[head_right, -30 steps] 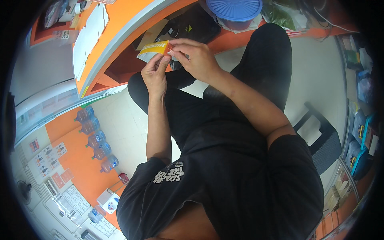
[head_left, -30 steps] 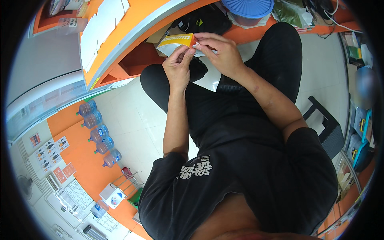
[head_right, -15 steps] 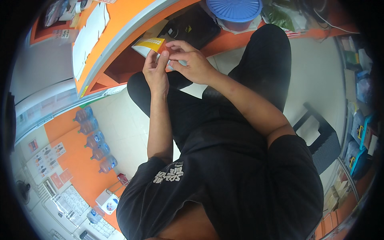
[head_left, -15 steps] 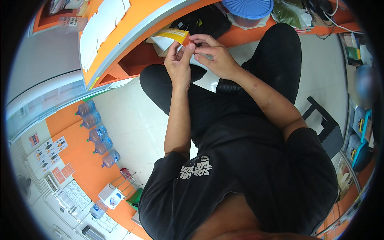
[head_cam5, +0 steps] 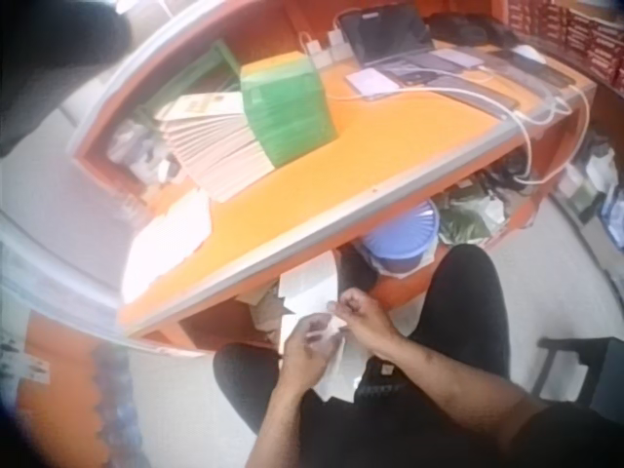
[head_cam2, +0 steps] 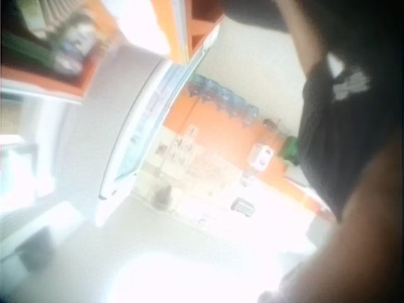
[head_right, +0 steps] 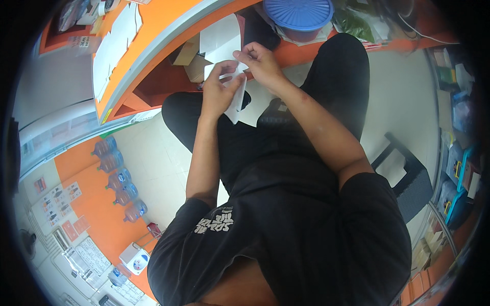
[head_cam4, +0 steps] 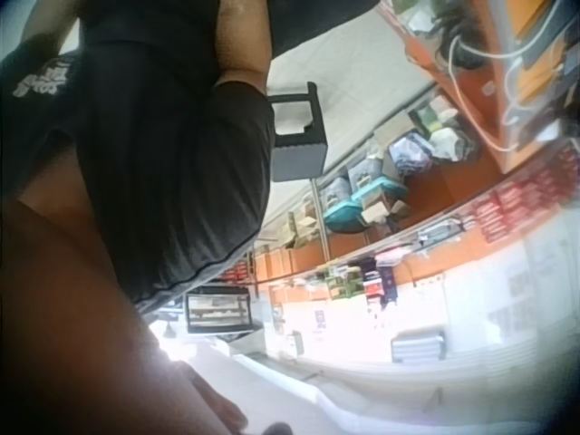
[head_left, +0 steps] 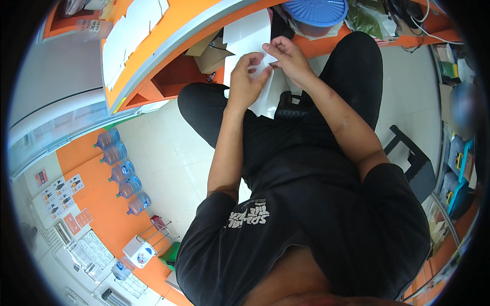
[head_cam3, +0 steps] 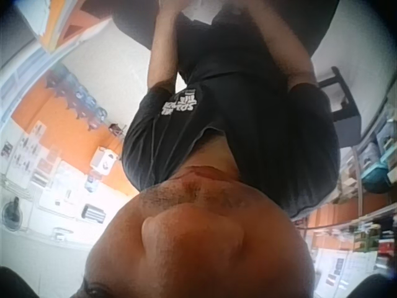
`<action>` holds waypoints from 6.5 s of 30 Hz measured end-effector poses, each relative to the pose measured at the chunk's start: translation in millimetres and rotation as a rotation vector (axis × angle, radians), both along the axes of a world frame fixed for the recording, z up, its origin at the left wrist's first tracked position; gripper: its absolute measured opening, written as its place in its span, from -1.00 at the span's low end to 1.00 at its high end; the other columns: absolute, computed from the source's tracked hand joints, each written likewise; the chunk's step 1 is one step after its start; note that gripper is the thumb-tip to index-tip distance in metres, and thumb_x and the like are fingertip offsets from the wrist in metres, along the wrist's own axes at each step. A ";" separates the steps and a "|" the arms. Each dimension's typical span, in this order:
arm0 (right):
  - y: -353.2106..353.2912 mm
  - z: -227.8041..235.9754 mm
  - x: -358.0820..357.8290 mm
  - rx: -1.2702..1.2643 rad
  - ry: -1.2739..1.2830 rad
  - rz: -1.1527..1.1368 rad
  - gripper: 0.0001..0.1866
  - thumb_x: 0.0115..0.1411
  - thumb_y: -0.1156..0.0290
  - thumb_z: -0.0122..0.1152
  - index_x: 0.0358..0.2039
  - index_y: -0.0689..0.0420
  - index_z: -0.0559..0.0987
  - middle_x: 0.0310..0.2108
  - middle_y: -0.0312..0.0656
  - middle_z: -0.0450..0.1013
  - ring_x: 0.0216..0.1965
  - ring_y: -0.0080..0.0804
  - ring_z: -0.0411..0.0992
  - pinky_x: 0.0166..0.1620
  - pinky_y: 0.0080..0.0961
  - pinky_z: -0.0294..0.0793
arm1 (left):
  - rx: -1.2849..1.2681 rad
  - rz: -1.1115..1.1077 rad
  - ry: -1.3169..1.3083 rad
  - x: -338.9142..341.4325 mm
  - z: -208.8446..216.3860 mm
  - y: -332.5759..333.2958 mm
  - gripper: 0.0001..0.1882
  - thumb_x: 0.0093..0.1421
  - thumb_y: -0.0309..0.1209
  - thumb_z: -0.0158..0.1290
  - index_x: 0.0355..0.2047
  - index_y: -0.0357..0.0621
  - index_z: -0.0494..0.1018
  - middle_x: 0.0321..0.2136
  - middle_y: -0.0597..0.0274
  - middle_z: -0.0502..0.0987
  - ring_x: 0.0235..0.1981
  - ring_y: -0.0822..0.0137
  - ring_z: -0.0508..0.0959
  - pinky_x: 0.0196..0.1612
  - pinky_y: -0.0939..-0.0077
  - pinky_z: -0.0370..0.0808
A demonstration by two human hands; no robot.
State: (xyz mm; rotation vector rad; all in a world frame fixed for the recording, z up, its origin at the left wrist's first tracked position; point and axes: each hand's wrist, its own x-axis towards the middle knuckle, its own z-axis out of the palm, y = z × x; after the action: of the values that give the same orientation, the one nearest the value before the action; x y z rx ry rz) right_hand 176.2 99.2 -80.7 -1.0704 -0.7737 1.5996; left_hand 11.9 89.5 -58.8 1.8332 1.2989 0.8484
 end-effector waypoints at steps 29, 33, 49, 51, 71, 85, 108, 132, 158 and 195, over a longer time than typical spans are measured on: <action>-0.8 8.1 12.2 0.433 -0.628 -0.129 -0.81 0.24 0.38 0.34 -0.21 0.21 0.69 0.15 -0.16 0.49 0.06 -0.36 0.54 0.07 -0.47 0.54 | -0.513 0.128 -0.521 8.2 -9.8 11.7 -0.72 0.39 -0.39 0.10 0.00 -0.31 0.58 -0.25 0.30 0.63 -0.26 0.55 0.56 -0.14 0.63 0.54; -2.7 9.7 7.9 0.366 -0.548 -0.134 -0.81 0.25 0.39 0.33 -0.19 0.22 0.69 0.11 -0.16 0.53 0.00 -0.38 0.56 0.06 -0.49 0.54 | -0.549 0.125 -0.605 6.9 -14.4 12.9 -0.73 0.38 -0.37 0.12 -0.01 -0.27 0.59 -0.27 0.34 0.62 -0.27 0.57 0.55 -0.14 0.64 0.53; -12.1 9.1 -2.0 0.847 -0.859 0.003 -0.60 0.31 0.47 0.07 0.15 0.07 0.57 0.34 -0.08 0.29 0.25 -0.18 0.40 0.23 -0.35 0.40 | -0.601 0.254 -0.876 -0.1 14.0 14.7 -0.78 0.38 -0.34 0.12 -0.08 -0.20 0.58 -0.29 0.30 0.62 -0.34 0.51 0.59 -0.26 0.59 0.54; -8.0 9.0 5.3 0.588 -0.287 0.127 -0.44 0.27 0.62 -0.03 0.29 0.03 0.41 0.38 -0.11 0.23 0.31 -0.26 0.31 0.30 -0.33 0.32 | -0.622 0.305 -0.851 -8.7 24.2 12.9 -0.76 0.38 -0.34 0.11 -0.06 -0.23 0.57 -0.27 0.24 0.63 -0.32 0.46 0.62 -0.22 0.55 0.57; -13.5 14.3 -5.8 0.700 -1.031 -0.096 -0.59 0.29 0.08 0.22 -0.03 0.14 0.58 -0.21 -0.15 0.49 -0.18 -0.04 0.58 -0.10 -0.12 0.56 | -0.590 0.148 -1.344 -3.1 4.5 -35.3 -0.39 0.31 -0.23 0.03 0.30 -0.19 0.20 0.26 0.03 0.32 0.29 0.11 0.32 0.37 0.06 0.23; -17.1 18.8 -13.6 0.767 -0.712 -0.179 -0.81 0.21 0.35 0.33 -0.21 0.16 0.61 -0.17 -0.18 0.49 -0.15 -0.18 0.54 -0.10 -0.31 0.56 | -0.400 0.467 -0.795 -10.3 26.8 -5.8 -0.83 0.30 -0.44 0.09 -0.20 -0.30 0.56 -0.26 0.21 0.61 -0.22 0.38 0.61 -0.05 0.47 0.56; -15.5 39.1 -2.2 0.479 -0.249 -0.010 -0.78 0.24 0.37 0.34 -0.16 0.22 0.67 0.08 -0.22 0.56 -0.01 -0.40 0.55 -0.10 -0.45 0.57 | -0.235 0.303 -0.677 -4.6 25.8 -24.9 -0.80 0.34 -0.48 0.14 -0.06 -0.28 0.54 -0.09 0.14 0.61 -0.04 0.33 0.61 0.11 0.24 0.58; -21.5 39.6 -17.1 0.699 -0.623 -0.130 -0.66 0.24 0.34 0.32 -0.04 0.21 0.51 0.29 -0.05 0.32 0.15 -0.18 0.46 0.07 -0.38 0.52 | -0.018 0.217 0.106 2.0 28.0 -20.9 -0.78 0.28 -0.41 0.20 -0.18 -0.35 0.58 -0.29 0.03 0.67 -0.26 0.27 0.65 -0.17 0.33 0.55; -20.4 44.3 -12.6 0.547 -0.200 -0.099 -0.80 0.35 0.45 0.17 -0.06 0.23 0.54 0.00 -0.11 0.57 -0.06 -0.35 0.59 0.00 -0.44 0.59 | 0.025 0.378 -0.421 6.8 47.4 -19.2 -0.72 0.28 -0.55 0.21 -0.05 -0.48 0.57 -0.19 0.03 0.68 -0.19 0.43 0.66 -0.08 0.59 0.58; -20.1 66.6 2.7 0.576 -0.285 0.026 -0.78 0.34 0.52 0.16 -0.03 0.26 0.58 0.09 -0.15 0.49 0.02 -0.42 0.51 0.07 -0.48 0.56 | -0.007 0.222 -0.382 3.2 56.9 -14.1 -0.74 0.30 -0.46 0.21 -0.08 -0.39 0.59 -0.24 0.16 0.63 -0.27 0.44 0.62 -0.14 0.59 0.55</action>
State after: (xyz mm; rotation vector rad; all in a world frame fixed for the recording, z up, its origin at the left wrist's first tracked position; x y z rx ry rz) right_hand 178.9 79.1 -14.1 -0.8650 -1.3454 1.1417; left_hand 15.0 75.4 -1.9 1.4450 1.2641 1.2420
